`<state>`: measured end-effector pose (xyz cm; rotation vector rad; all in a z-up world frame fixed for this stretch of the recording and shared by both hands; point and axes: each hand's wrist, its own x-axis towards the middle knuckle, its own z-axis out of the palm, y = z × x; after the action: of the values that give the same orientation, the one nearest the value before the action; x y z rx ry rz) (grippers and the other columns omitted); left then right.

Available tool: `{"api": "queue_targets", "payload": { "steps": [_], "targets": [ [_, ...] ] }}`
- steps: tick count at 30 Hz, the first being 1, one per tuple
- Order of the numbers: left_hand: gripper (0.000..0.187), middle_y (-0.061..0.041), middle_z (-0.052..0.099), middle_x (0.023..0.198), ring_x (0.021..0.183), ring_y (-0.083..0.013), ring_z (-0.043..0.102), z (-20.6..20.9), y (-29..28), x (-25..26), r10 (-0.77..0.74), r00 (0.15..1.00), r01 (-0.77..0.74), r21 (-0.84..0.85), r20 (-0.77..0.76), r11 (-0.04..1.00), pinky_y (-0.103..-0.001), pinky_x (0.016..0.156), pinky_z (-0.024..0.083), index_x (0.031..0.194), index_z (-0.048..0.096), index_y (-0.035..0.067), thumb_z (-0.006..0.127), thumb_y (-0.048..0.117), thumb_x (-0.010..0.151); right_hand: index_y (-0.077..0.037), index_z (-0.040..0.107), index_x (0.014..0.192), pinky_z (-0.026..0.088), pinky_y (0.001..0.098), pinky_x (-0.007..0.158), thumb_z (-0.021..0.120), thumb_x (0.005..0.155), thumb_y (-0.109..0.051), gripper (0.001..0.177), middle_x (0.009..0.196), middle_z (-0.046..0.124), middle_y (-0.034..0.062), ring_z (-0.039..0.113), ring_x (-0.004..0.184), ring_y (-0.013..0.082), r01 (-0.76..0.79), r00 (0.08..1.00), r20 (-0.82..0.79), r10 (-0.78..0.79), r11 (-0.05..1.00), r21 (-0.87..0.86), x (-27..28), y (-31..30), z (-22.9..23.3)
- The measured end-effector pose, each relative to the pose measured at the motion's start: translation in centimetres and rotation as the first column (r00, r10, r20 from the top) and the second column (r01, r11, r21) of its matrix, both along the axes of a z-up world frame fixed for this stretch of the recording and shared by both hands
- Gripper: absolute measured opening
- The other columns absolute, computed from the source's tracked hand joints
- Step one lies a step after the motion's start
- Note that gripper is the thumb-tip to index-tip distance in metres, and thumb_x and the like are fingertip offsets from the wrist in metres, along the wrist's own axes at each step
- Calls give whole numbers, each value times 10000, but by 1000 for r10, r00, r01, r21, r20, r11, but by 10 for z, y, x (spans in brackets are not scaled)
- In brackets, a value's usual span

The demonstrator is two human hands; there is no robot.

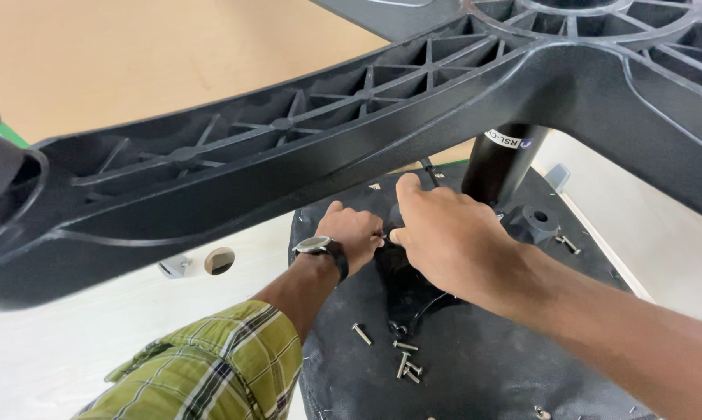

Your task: The person attaches a black plastic chair base to a gas-lift cylinder using multiple screws. They align the base, insert screws, and tighten them by hand to secure the connection.

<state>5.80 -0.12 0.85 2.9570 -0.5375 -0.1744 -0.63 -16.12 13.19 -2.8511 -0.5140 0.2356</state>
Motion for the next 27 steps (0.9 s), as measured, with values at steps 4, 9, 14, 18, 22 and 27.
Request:
{"api": "queue_targets", "payload": {
  "steps": [4,9,14,18,22,27],
  "targets": [
    [233,-73,758,874,835,-239,683,2,-3,1,45,998,-44,5,-52,999,-389,882,386,971,775,178,633,361,951,100,458,1200,581,510,803,539,995,-423,567,904,722,266,732,896,420,163,986,-34,-162,986,37,5,8,4],
    [226,-75,763,897,869,-250,668,7,-2,2,47,998,-47,10,-53,999,-390,905,390,994,786,180,637,342,942,67,519,1176,574,490,838,458,1051,-464,549,947,735,255,739,925,393,219,972,-90,-217,976,9,13,16,2],
    [227,-94,762,942,918,-273,680,7,-5,-4,110,992,-112,-46,-57,993,-394,966,396,1044,779,154,619,291,962,-3,657,1050,588,490,784,527,970,-254,294,937,738,197,732,923,378,-59,983,175,52,998,35,18,16,-15],
    [240,-63,765,1044,1040,-266,693,8,0,-9,212,954,-249,-166,-211,954,-412,1002,450,1113,752,177,646,278,923,-38,713,983,577,504,785,568,937,-145,185,912,733,189,713,932,393,-219,933,274,234,972,-85,34,20,-21],
    [307,-57,764,1143,1138,-275,692,7,16,-11,206,934,-290,-286,-291,913,-395,999,526,1144,743,156,701,259,857,-22,695,980,554,509,828,565,999,-234,249,943,721,215,710,941,398,-134,986,105,132,991,7,37,29,-18],
    [411,-83,714,1231,1166,-297,663,-15,23,-6,167,937,-291,-419,-307,860,-407,971,524,1221,676,153,722,302,841,13,665,975,526,529,836,635,862,-83,151,956,718,235,676,999,430,-362,921,215,323,916,171,27,44,-16]
  ]
}}
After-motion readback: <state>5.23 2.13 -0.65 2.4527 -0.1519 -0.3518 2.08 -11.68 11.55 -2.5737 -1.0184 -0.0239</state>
